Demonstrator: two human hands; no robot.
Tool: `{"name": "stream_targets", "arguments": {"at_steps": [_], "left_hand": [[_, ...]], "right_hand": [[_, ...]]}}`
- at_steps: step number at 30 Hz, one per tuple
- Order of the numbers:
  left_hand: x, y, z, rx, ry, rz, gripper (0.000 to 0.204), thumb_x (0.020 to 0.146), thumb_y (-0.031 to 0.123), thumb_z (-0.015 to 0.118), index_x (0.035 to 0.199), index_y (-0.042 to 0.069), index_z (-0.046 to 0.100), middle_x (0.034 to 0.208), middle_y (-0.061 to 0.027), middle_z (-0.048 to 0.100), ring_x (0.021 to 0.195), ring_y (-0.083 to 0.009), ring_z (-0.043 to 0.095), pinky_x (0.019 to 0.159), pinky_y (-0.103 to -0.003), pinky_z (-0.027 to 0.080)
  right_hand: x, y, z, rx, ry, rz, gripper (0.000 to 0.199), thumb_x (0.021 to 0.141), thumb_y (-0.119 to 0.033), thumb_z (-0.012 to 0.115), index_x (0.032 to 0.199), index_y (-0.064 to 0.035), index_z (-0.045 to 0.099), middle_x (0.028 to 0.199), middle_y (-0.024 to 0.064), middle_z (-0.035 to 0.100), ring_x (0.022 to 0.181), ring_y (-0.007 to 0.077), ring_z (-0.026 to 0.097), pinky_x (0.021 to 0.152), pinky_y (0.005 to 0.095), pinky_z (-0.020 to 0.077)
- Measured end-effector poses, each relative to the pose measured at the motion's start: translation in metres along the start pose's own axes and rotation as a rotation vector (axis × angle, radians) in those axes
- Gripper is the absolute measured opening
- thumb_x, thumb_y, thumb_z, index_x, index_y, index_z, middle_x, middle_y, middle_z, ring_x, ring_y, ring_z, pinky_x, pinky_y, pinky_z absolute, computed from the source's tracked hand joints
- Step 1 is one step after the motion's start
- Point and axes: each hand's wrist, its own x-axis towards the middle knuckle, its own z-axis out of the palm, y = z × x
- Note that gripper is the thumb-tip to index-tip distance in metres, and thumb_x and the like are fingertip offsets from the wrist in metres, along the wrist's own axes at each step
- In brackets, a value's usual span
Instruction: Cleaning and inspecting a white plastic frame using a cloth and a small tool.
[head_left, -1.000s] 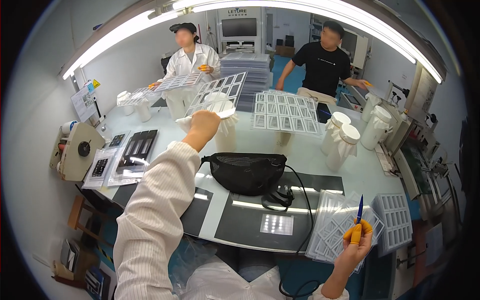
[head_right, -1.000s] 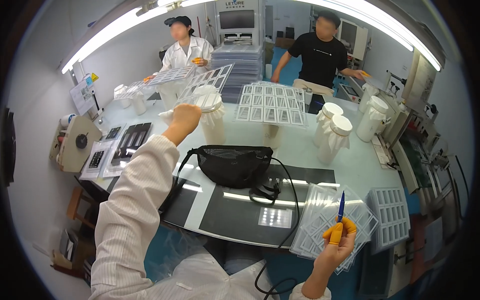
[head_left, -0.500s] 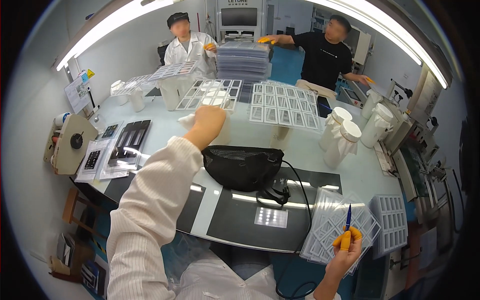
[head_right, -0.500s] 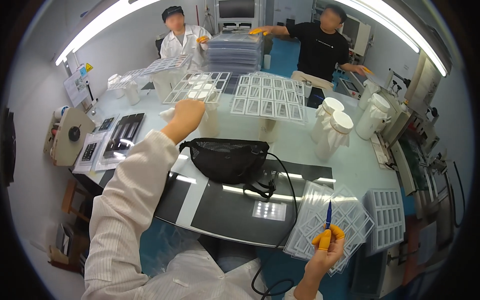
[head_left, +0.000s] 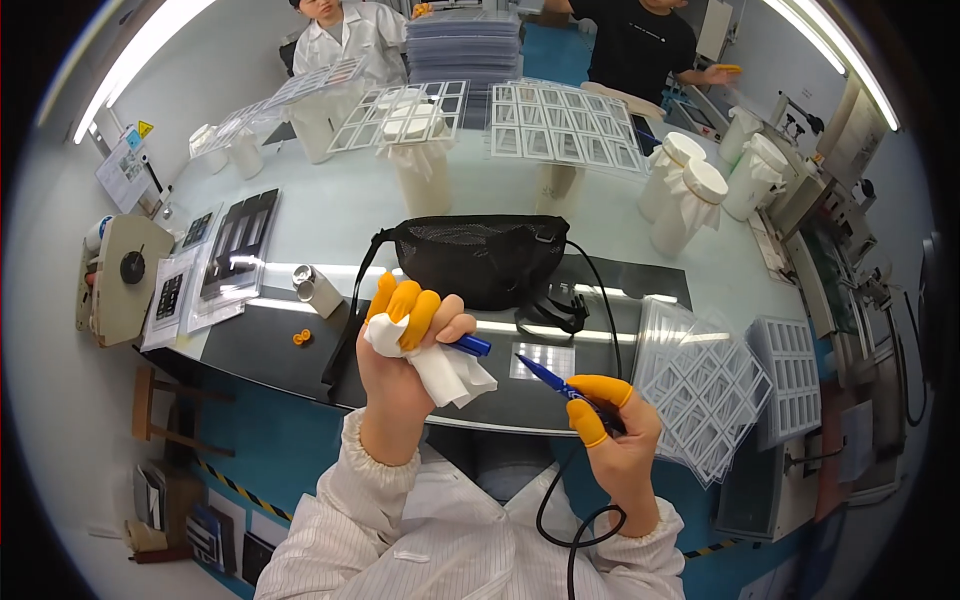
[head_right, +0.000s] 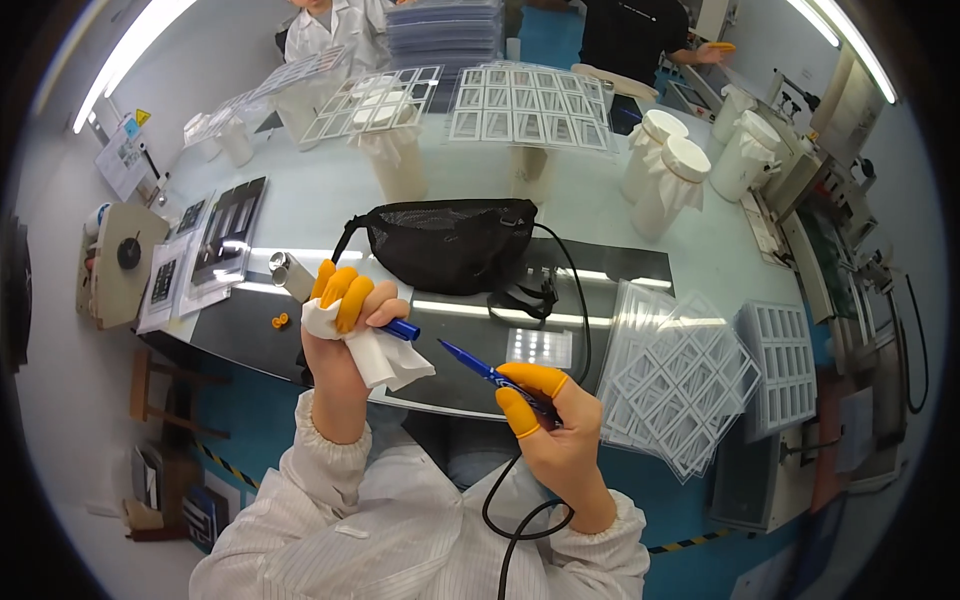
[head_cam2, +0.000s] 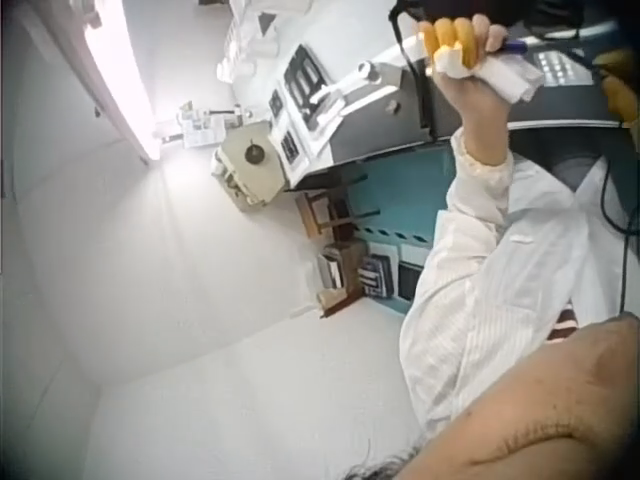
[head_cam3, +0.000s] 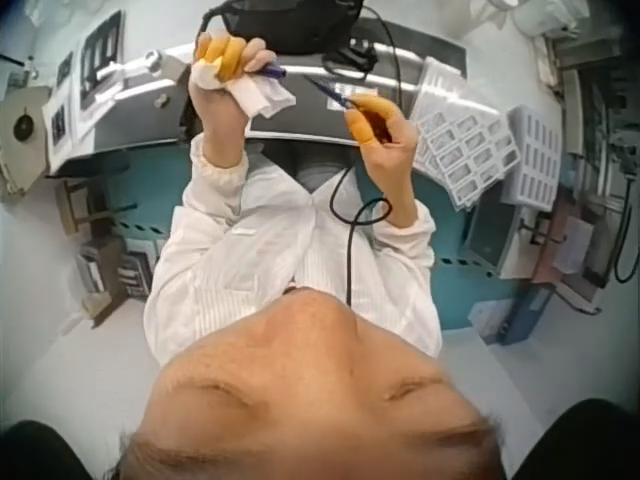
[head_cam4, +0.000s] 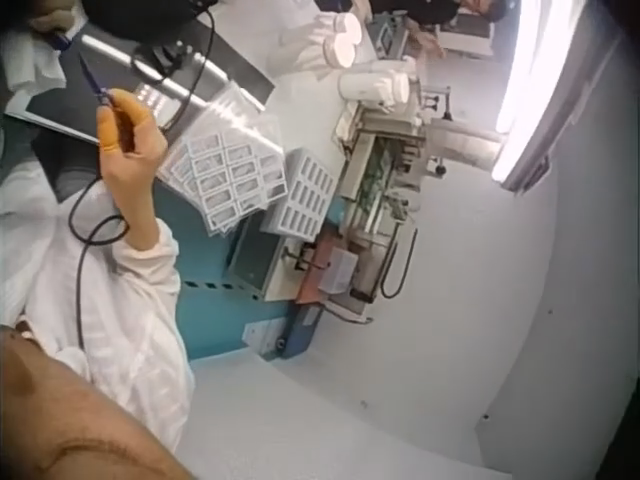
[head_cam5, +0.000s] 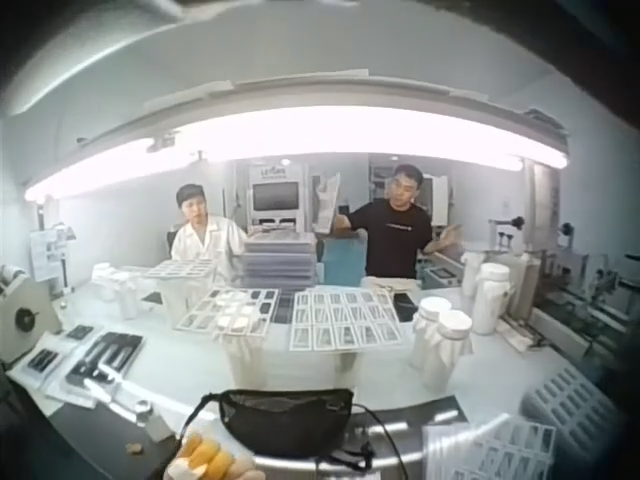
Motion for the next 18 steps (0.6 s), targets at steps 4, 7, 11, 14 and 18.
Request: {"name": "stream_targets", "arguments": {"at_steps": [4,7,11,14,18], "left_hand": [[-0.009,0.001,0.002,-0.131,0.034,-0.105,0.028,0.083,0.029,0.039,0.062,0.011,0.042,0.056,-0.0022,0.032,0.056,-0.0114,0.029,0.058,-0.023,0.031],[-0.012,0.002,0.003,-0.102,0.09,-0.162,0.035,0.086,0.032,0.037,0.059,0.01,0.04,0.054,-0.0019,0.032,0.054,-0.0116,0.028,0.056,-0.023,0.03],[-0.014,-0.006,0.0,-0.085,0.065,-0.148,0.036,0.087,0.03,0.035,0.057,0.01,0.038,0.052,-0.0018,0.031,0.054,-0.012,0.029,0.054,-0.024,0.029],[-0.019,-0.018,-0.009,0.026,0.065,-0.218,0.036,0.088,0.028,0.035,0.057,0.01,0.037,0.051,-0.0017,0.031,0.053,-0.0127,0.029,0.052,-0.024,0.029],[-0.024,-0.03,-0.034,0.075,0.269,-0.203,0.035,0.088,0.026,0.036,0.056,0.011,0.036,0.051,-0.0024,0.033,0.051,-0.014,0.031,0.05,-0.025,0.029]], "right_hand": [[-0.003,-0.007,0.009,-0.087,-0.055,-0.028,0.019,0.071,-0.004,0.065,0.089,0.0021,0.059,0.071,0.0042,0.058,0.061,0.0067,0.052,0.058,0.0147,0.0395],[-0.007,-0.006,0.01,-0.092,-0.053,-0.029,0.019,0.071,-0.003,0.065,0.089,0.0021,0.059,0.071,0.0044,0.058,0.061,0.0066,0.052,0.058,0.0144,0.0391],[-0.009,-0.002,0.011,-0.215,-0.072,-0.07,0.018,0.071,-0.002,0.063,0.088,0.0025,0.059,0.069,0.0052,0.057,0.058,0.0062,0.05,0.055,0.0149,0.0381],[-0.008,0.003,0.016,-0.358,-0.091,-0.125,0.016,0.072,0.0,0.06,0.087,0.0032,0.058,0.068,0.0057,0.057,0.057,0.0064,0.049,0.052,0.0162,0.0372],[-0.008,0.031,0.023,-0.091,-0.193,0.171,0.014,0.075,-0.001,0.056,0.089,0.0037,0.056,0.07,0.0061,0.057,0.062,0.0088,0.05,0.056,0.0197,0.0393]]}}
